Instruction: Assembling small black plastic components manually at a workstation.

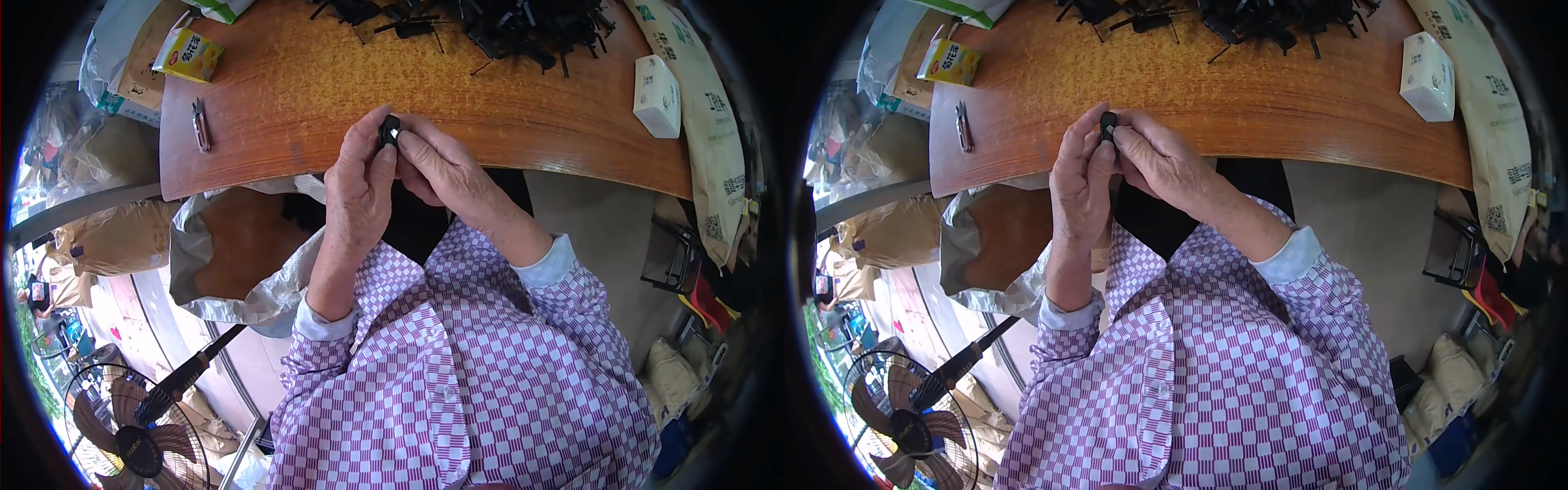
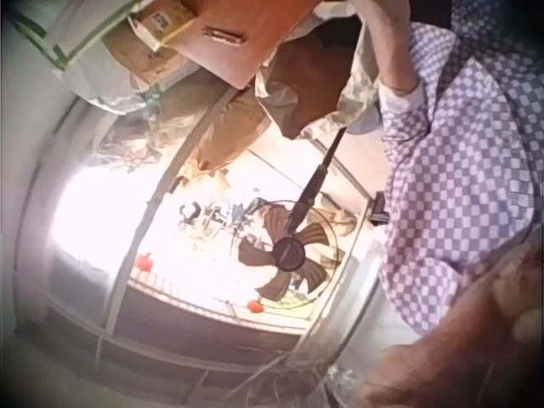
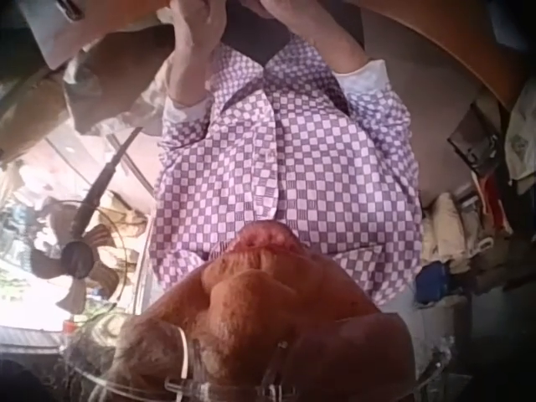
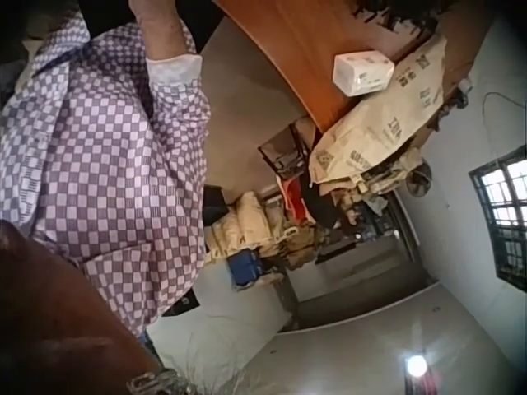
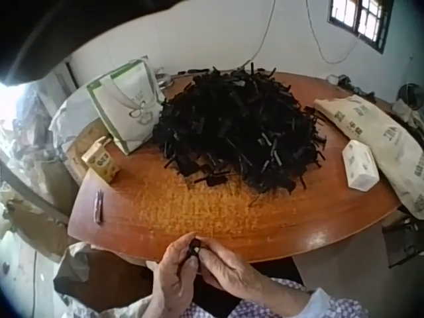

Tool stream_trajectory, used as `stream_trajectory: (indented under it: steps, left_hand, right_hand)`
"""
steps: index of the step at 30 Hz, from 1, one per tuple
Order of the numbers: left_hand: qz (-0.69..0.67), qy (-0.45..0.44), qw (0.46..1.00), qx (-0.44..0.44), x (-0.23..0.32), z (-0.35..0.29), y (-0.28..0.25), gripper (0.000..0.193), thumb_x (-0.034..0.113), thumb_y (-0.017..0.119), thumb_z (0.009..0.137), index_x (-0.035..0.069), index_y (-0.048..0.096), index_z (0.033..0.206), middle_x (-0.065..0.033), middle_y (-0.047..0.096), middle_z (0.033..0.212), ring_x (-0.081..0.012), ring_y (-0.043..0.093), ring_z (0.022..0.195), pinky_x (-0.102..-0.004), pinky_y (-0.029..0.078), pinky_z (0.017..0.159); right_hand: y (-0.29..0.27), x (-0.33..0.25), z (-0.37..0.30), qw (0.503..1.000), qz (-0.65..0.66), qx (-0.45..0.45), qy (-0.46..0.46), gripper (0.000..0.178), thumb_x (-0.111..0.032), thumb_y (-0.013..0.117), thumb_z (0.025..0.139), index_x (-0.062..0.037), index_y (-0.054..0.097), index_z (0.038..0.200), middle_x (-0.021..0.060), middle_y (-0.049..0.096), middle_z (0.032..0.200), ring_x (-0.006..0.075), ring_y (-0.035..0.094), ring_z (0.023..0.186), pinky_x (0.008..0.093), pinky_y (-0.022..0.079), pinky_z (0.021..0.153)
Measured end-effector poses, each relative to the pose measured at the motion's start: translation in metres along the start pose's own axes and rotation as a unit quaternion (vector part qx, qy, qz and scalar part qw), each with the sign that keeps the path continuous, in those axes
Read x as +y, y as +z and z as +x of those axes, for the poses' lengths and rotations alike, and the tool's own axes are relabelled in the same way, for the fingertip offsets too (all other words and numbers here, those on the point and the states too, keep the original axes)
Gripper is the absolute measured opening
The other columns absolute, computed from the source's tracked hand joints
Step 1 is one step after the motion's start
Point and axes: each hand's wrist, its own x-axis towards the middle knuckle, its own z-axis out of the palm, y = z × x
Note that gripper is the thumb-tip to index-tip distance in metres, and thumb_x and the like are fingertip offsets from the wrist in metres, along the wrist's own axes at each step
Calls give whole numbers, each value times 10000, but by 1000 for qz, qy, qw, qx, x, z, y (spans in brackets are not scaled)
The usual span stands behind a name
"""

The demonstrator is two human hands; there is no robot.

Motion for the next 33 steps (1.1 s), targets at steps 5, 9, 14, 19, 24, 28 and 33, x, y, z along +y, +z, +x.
stream_trajectory:
  steps: [5,9,14,19,24,28,33]
  left_hand:
    - [12,-10,1000,-5,0,-1,-6,348,-12,461,930,17,478,1276,-57,605,957,-91,556,844,-211,449,752]
    - [-3,-24,1000,0,-2,-1,-7,351,-17,447,933,16,490,1280,-34,586,1009,-72,526,871,-191,432,775]
    - [107,43,991,65,-7,1,-11,343,-48,499,891,23,524,1225,-105,644,910,-147,640,835,-253,498,728]
    - [5,-28,996,82,-2,-3,-25,309,-37,492,894,0,525,1199,-108,637,903,-136,649,768,-254,527,678]
    - [53,-61,975,207,-8,-40,-87,293,0,455,925,-5,496,1215,-93,625,937,-113,626,819,-262,523,711]
    - [212,-76,955,192,-30,-72,-132,308,-6,481,905,18,509,1211,-104,603,1014,-172,602,941,-281,485,819]
    - [256,-80,944,194,-23,-73,-130,335,-9,538,874,20,519,1207,-109,570,1142,-182,560,1046,-286,453,860]
  right_hand:
    - [6,0,6,1000,-19,12,0,334,-246,416,1002,0,477,1218,-31,475,699,27,436,579,177,353,486]
    - [7,10,12,999,-31,11,-11,262,-225,415,1002,-31,497,1158,-43,445,652,28,411,527,185,329,446]
    - [19,11,24,999,-35,12,-12,268,-211,390,1011,-46,473,1205,-68,386,603,10,347,469,162,280,406]
    - [11,5,43,981,-170,-83,-48,307,-258,422,999,-29,494,1191,-30,491,700,45,457,587,207,397,508]
    - [-33,-45,81,863,-493,-22,-111,379,-349,512,938,-45,557,1160,104,657,914,176,626,714,310,516,640]
    - [-88,-48,116,717,-670,116,-152,242,-173,508,922,-79,544,1143,114,597,622,229,594,540,344,499,526]
    - [-103,-43,128,606,-766,103,-191,216,-165,528,910,-107,572,1113,103,619,646,246,629,587,364,494,541]
